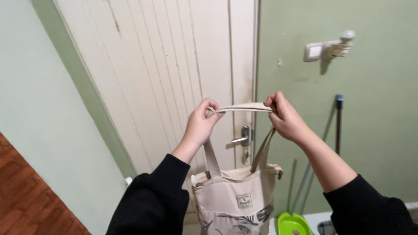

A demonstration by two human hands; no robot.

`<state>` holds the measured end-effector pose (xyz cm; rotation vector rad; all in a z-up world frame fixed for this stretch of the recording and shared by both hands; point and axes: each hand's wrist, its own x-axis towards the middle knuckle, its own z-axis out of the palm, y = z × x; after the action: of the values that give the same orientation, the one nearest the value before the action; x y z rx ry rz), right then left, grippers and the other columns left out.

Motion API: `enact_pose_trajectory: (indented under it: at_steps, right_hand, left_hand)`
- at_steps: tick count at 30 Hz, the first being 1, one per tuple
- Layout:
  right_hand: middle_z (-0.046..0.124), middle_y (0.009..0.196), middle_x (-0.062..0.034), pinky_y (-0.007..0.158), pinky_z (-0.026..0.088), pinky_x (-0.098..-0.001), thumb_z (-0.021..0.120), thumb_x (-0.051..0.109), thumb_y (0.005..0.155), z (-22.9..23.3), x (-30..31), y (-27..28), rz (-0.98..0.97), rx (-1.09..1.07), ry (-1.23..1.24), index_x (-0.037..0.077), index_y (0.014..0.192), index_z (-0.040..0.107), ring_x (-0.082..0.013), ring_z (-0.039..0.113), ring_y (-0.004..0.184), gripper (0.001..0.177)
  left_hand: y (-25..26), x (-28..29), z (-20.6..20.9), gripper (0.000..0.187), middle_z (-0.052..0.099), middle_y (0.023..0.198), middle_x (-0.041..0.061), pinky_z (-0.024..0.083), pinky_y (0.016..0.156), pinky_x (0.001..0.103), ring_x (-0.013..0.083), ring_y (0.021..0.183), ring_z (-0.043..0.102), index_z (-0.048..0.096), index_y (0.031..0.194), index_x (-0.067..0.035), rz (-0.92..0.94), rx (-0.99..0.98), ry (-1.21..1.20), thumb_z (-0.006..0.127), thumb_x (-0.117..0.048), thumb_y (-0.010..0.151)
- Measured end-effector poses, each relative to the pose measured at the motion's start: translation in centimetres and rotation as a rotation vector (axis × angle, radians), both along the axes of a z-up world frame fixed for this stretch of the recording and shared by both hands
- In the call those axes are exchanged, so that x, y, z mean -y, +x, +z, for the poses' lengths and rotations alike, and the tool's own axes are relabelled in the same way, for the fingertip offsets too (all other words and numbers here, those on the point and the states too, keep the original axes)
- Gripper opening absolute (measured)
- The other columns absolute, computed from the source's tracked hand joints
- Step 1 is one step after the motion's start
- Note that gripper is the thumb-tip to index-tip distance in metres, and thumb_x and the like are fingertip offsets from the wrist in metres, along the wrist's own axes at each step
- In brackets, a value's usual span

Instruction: The person places a small bottle into a pink pouch, then puts the pouch into a beige tote bag. The person zips the tote bag closed and hangs it on a wall-mounted rack.

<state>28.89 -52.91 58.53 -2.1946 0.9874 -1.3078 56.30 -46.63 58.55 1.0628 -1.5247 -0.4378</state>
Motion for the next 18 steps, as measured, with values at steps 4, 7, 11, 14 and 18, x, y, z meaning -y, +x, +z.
enact_pose_trajectory:
  at_steps: [4,7,11,14,18]
  right_hand:
    - [0.046,0.095,-0.0042,0.071,0.043,-0.0283,0.053,-0.002,0.094,2.4,2.6,4.9,0.079,-0.002,-0.295,0.005,0.104,0.048,-0.0138,0.043,0.079,0.013]
    - [0.047,0.094,-0.0051,0.070,0.042,-0.0289,0.057,0.002,0.098,5.2,4.6,8.2,0.112,-0.014,-0.239,0.006,0.102,0.049,-0.0142,0.043,0.078,0.009]
    - [0.054,0.098,-0.0067,0.073,0.048,-0.0313,0.059,0.002,0.099,8.1,7.2,12.5,0.068,-0.015,-0.292,0.005,0.104,0.051,-0.0162,0.052,0.082,0.009]
    - [0.063,0.101,-0.0095,0.075,0.056,-0.0340,0.056,-0.002,0.099,9.9,9.1,15.8,0.014,0.043,-0.399,0.002,0.108,0.053,-0.0192,0.066,0.086,0.011]
    - [0.072,0.102,-0.0141,0.072,0.059,-0.0382,0.060,-0.005,0.098,12.3,12.1,19.0,-0.131,0.009,-0.660,-0.001,0.111,0.056,-0.0270,0.075,0.090,0.014]
  left_hand:
    - [4.3,0.3,3.5,0.017,0.039,0.058,-0.006,0.028,0.050,0.028,0.0064,0.054,0.035,0.060,0.091,-0.010,0.093,0.055,-0.033,0.075,-0.017,0.092]
    - [7.2,1.2,5.7,0.017,0.043,0.062,-0.006,0.034,0.051,0.026,0.0051,0.058,0.039,0.061,0.091,-0.010,0.161,0.111,-0.179,0.076,-0.017,0.091]
    - [10.1,3.1,7.8,0.015,0.049,0.064,-0.004,0.035,0.052,0.027,0.0063,0.059,0.043,0.061,0.092,-0.009,0.243,0.078,-0.260,0.074,-0.016,0.093]
    - [11.9,5.2,9.8,0.014,0.054,0.065,-0.002,0.039,0.053,0.026,0.0065,0.059,0.048,0.061,0.092,-0.009,0.307,0.077,-0.393,0.073,-0.015,0.093]
    - [14.4,7.5,12.6,0.011,0.054,0.064,0.000,0.037,0.051,0.028,0.0083,0.057,0.047,0.060,0.093,-0.009,0.362,0.095,-0.514,0.070,-0.014,0.096]
